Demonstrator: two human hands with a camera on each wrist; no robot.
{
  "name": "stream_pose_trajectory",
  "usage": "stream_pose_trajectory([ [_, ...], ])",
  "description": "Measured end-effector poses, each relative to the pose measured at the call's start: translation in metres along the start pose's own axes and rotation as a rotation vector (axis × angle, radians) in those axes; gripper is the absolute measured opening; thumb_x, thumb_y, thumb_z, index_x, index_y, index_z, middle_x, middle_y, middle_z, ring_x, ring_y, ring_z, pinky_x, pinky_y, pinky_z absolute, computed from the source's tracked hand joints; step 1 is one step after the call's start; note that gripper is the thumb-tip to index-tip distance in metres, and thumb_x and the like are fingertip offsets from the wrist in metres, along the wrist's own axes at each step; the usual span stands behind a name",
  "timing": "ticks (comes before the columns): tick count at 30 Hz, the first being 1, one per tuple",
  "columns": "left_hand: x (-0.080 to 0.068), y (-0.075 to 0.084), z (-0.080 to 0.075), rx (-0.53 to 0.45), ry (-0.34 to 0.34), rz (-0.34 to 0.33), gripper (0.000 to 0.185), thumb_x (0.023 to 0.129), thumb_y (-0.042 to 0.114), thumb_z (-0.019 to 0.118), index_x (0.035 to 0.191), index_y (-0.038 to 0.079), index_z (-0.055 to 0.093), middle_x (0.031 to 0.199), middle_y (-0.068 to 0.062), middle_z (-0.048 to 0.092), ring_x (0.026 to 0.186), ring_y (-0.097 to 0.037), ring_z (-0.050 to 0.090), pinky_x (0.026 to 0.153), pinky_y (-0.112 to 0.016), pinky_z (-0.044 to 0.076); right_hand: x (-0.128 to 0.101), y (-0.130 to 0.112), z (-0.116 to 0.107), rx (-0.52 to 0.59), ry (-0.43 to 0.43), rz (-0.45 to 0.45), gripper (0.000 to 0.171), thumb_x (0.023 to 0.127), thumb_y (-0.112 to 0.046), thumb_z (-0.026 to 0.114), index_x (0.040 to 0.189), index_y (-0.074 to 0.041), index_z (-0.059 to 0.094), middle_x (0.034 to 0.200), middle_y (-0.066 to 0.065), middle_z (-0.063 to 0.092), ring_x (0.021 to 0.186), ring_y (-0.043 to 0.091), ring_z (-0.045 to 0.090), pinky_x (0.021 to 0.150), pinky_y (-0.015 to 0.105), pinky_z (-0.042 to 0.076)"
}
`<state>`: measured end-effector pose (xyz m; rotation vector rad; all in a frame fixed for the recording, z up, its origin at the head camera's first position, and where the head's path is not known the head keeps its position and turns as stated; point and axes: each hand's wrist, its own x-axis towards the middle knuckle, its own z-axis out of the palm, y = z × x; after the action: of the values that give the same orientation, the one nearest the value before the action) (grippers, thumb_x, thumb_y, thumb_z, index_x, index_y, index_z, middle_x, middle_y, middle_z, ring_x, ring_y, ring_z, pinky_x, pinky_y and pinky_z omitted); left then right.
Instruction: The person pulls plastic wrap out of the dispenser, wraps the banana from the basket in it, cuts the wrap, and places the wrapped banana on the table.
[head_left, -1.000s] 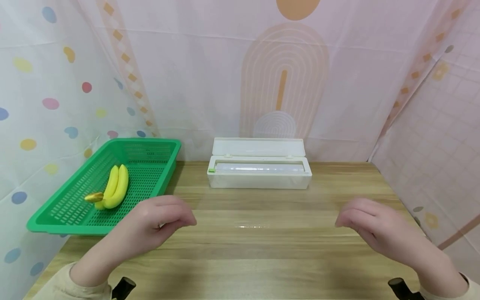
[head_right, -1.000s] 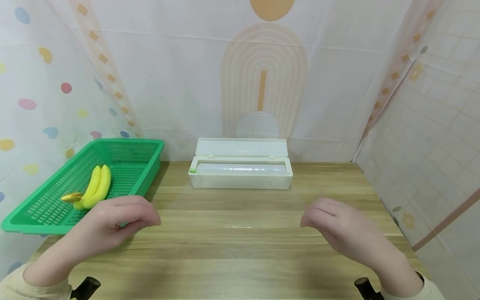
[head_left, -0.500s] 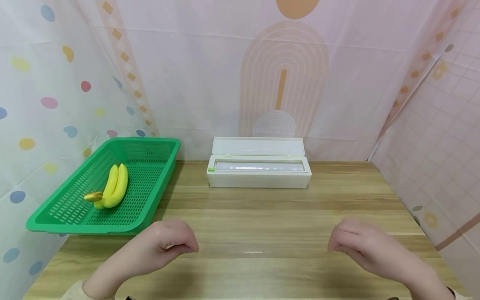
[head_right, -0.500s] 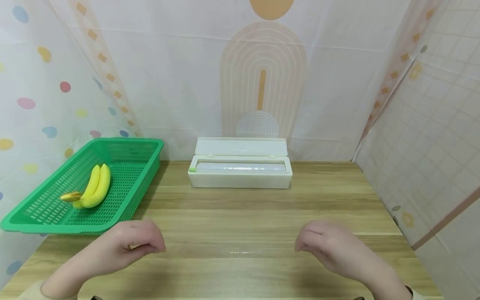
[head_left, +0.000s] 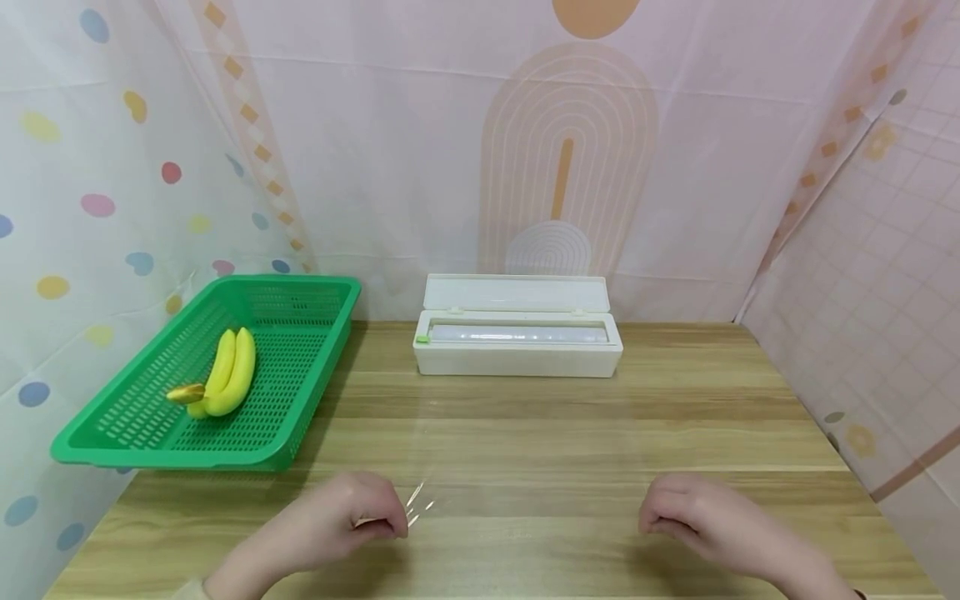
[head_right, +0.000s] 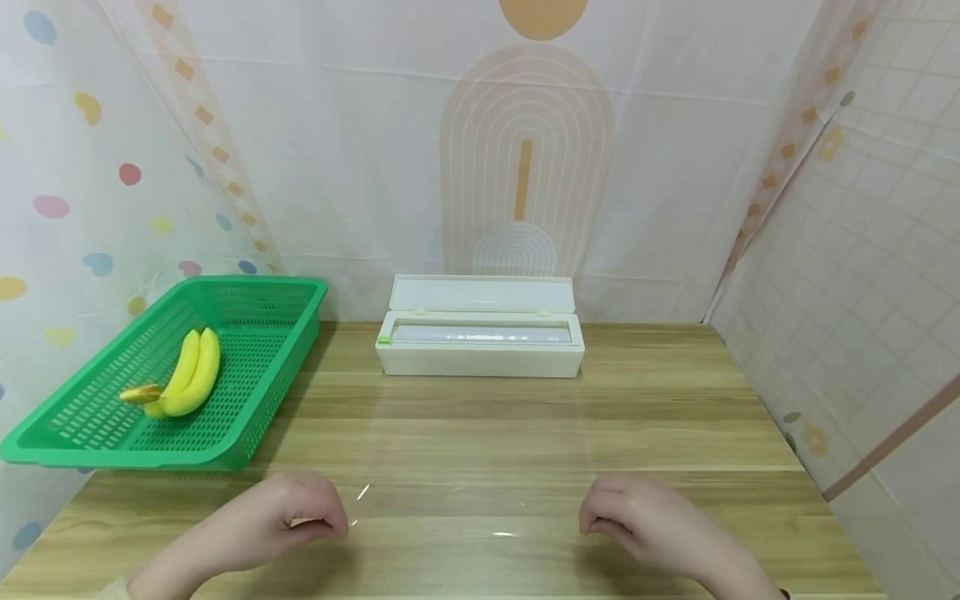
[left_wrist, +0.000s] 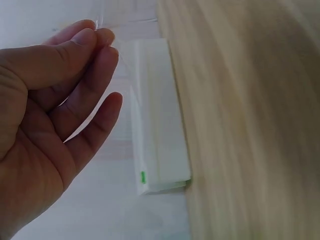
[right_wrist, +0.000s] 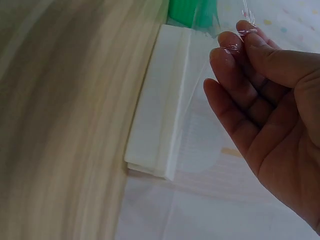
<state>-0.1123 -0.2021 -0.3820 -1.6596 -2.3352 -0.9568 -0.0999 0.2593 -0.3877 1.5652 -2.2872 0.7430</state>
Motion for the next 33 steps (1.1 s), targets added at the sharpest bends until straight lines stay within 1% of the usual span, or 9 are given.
stream_pose_trajectory([
  [2,-0.001,-0.002,0.005,0.017,-0.015,-0.016,0.033,0.071,-0.010,0.079,0.087,0.018,0.071,0.086,0.012,0.067,0.079,0.002,0.060,0.073,-0.010,0.049,-0.001,0.002,0.003,-0.004,-0.009,-0.004,0.013,0.103,-0.022,0.053,0.094,-0.023,0.063,0.090,-0.016,0.059,0.081,-0.004,0.056,0.072,0.008,0.044],
  [4,-0.002,-0.003,0.009,0.041,-0.029,-0.027,0.031,0.071,-0.010,0.079,0.085,0.017,0.072,0.084,0.013,0.067,0.079,0.002,0.060,0.072,-0.010,0.049,-0.003,0.004,0.007,-0.004,-0.026,0.000,0.010,0.098,-0.015,0.062,0.092,-0.023,0.063,0.089,-0.016,0.059,0.081,-0.005,0.055,0.072,0.008,0.044],
  [8,-0.003,-0.007,0.017,0.070,-0.056,-0.045,0.028,0.071,-0.009,0.079,0.081,0.017,0.072,0.082,0.013,0.067,0.078,0.003,0.060,0.071,-0.010,0.048,-0.006,0.005,0.013,-0.023,-0.055,0.017,0.020,0.085,-0.005,0.072,0.090,-0.022,0.063,0.088,-0.017,0.058,0.080,-0.006,0.054,0.072,0.008,0.044],
  [12,-0.005,-0.010,0.024,0.072,-0.074,-0.072,0.026,0.072,-0.006,0.079,0.079,0.018,0.071,0.081,0.015,0.066,0.077,0.005,0.058,0.070,-0.010,0.048,-0.007,0.006,0.018,-0.039,-0.076,0.028,0.025,0.079,-0.002,0.074,0.089,-0.022,0.064,0.087,-0.017,0.059,0.080,-0.006,0.055,0.071,0.009,0.045],
  [15,-0.005,-0.012,0.027,0.080,-0.086,-0.088,0.024,0.073,-0.004,0.079,0.078,0.018,0.071,0.080,0.015,0.066,0.076,0.005,0.059,0.070,-0.010,0.048,-0.008,0.007,0.021,-0.044,-0.087,0.036,0.026,0.079,0.000,0.074,0.089,-0.022,0.064,0.087,-0.016,0.060,0.080,-0.005,0.056,0.070,0.010,0.046],
  [22,-0.006,-0.015,0.032,0.086,-0.132,-0.127,0.023,0.073,-0.002,0.080,0.079,0.019,0.072,0.079,0.015,0.067,0.076,0.006,0.059,0.069,-0.010,0.048,-0.011,0.008,0.029,-0.044,-0.104,0.085,0.028,0.078,0.001,0.077,0.089,-0.022,0.067,0.088,-0.016,0.062,0.081,-0.004,0.058,0.070,0.010,0.047],
  [30,-0.006,-0.016,0.034,0.082,-0.166,-0.183,0.024,0.074,-0.002,0.080,0.080,0.020,0.073,0.080,0.015,0.067,0.075,0.006,0.059,0.068,-0.011,0.049,-0.012,0.010,0.037,-0.044,-0.127,0.102,0.027,0.079,-0.002,0.078,0.089,-0.024,0.067,0.088,-0.017,0.061,0.081,-0.006,0.057,0.069,0.009,0.045],
  [33,-0.006,-0.017,0.035,0.089,-0.182,-0.194,0.023,0.075,-0.001,0.079,0.081,0.020,0.074,0.080,0.014,0.068,0.076,0.004,0.060,0.068,-0.013,0.049,-0.013,0.011,0.039,-0.033,-0.152,0.114,0.026,0.080,-0.003,0.078,0.088,-0.024,0.067,0.088,-0.018,0.061,0.081,-0.006,0.056,0.070,0.009,0.045],
])
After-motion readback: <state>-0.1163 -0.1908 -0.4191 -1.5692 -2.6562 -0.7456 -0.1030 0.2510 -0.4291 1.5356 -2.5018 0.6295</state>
